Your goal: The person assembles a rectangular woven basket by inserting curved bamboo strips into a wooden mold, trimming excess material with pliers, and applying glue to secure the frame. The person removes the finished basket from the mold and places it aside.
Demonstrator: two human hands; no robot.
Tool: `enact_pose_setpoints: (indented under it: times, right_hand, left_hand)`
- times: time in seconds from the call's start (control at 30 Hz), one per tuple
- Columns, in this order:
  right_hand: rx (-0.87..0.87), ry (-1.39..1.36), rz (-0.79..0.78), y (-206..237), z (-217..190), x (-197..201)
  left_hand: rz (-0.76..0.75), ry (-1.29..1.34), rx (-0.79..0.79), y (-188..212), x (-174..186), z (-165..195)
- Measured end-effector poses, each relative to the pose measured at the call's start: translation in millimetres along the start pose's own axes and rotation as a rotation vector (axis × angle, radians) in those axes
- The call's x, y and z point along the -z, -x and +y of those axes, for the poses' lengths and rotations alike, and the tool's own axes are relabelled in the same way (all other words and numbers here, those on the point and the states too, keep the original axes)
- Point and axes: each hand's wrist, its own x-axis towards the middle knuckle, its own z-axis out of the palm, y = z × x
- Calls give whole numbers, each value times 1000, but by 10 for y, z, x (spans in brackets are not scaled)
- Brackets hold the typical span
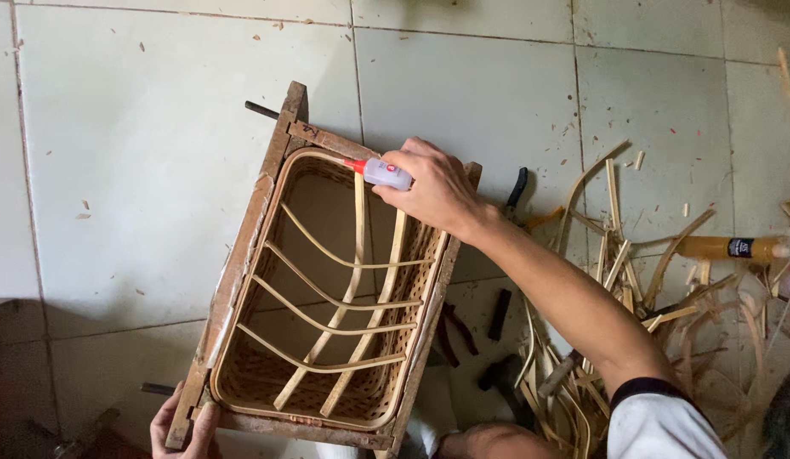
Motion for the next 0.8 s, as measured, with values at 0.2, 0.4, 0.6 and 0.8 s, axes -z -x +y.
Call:
enact_pose_setpoints:
  times: [0.2,0.4,0.6,0.8]
  right_hand:
    - [0,12,-24,-47,-15,25]
    - [-20,-18,-37,101,57,168]
    - [27,59,32,300,129,281]
    - [4,27,-47,248,152,195]
  left_hand:
    - [-23,159,60,-35,41,-73]
    - [26,8,-35,-30,84,-171]
    - [-54,-45,-27,-69,177,-276]
    - [-33,11,-42,-114,155,-275]
